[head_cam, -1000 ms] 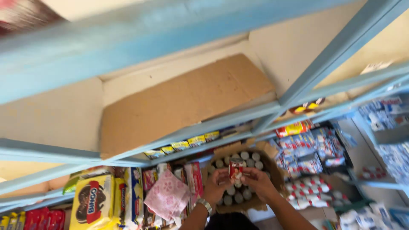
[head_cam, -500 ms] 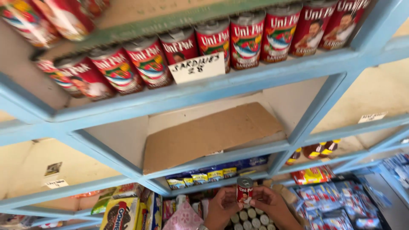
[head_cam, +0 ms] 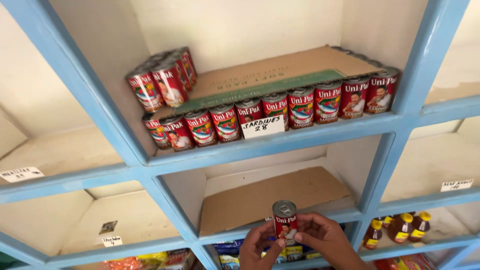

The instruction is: Stocking canned sardines onto a retail shelf from a cardboard box.

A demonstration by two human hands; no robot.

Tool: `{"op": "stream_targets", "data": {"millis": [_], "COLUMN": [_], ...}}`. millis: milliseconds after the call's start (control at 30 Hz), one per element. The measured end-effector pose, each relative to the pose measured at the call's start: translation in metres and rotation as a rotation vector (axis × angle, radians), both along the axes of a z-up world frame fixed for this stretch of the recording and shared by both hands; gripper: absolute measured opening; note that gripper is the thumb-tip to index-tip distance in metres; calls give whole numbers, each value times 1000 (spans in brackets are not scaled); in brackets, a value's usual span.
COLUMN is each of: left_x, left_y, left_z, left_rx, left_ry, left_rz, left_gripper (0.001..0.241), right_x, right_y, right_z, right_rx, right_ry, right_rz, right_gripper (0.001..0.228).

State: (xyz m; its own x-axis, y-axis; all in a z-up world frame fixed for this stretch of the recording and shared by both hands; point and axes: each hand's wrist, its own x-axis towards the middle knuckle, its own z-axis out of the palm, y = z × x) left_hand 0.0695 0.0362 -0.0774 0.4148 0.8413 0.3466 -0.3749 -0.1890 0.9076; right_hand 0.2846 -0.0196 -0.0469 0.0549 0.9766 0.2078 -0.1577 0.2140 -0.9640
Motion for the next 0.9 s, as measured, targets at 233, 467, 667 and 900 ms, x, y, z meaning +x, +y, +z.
{"op": "stream_targets", "data": {"millis": [233,467,667,900], "left_x": [-28,-56,-67,-73], "left_y": [-7,-20,-24,-3], "left_z": [96,195,240,273], "left_rx": [230,427,478,603], "left_ry": [-82,-66,-33,-32], "left_rz": [243,363,433,461], "left_gripper": [52,52,51,48], "right_x": [-33,-57,-69,-77], "right_y": [13,26,33,40], "right_z": [102,193,236,288], "right_rx": [247,414,515,579], "right_ry": [-158,-261,-309,-384], "right_rz": [46,123,141,94], "right_gripper": [46,41,40,40]}}
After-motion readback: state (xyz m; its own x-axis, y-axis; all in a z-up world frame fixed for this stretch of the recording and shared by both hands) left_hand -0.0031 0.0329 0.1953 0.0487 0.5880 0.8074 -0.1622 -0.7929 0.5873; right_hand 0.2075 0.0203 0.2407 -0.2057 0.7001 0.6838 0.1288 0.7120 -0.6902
